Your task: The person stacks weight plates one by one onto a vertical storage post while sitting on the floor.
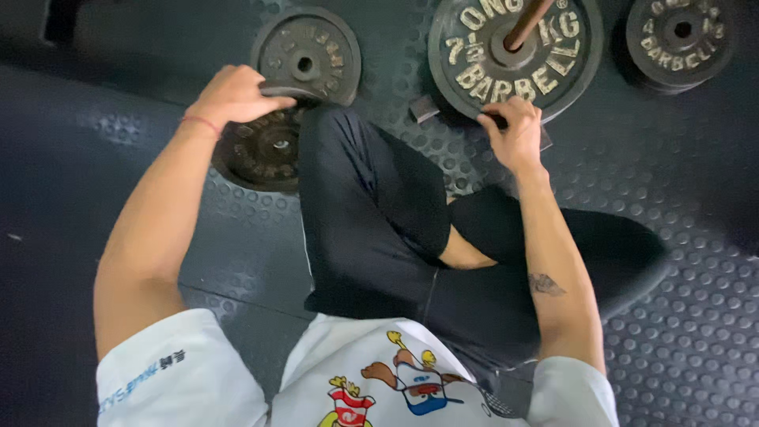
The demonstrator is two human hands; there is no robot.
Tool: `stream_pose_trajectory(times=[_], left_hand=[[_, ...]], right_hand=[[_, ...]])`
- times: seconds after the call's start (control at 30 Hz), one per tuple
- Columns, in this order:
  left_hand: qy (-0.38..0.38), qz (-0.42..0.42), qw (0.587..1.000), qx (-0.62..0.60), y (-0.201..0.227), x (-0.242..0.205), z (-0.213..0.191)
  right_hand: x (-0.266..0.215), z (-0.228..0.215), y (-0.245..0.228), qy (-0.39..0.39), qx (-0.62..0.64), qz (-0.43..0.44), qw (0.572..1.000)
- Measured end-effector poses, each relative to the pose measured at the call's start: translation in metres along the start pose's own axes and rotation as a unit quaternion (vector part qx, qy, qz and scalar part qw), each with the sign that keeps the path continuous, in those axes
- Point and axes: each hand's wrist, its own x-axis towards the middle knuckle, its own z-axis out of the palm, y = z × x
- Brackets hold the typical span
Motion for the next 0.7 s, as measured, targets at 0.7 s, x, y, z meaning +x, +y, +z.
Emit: stream_pose_trajectory(times=[0.7], left_hand=[[0.156, -0.146, 0.956, -0.200, -0.056, -0.099, 0.070]], right_hand=[[-0.005, 0.014, 0.006, 0.010, -0.013, 0.030, 0.999]])
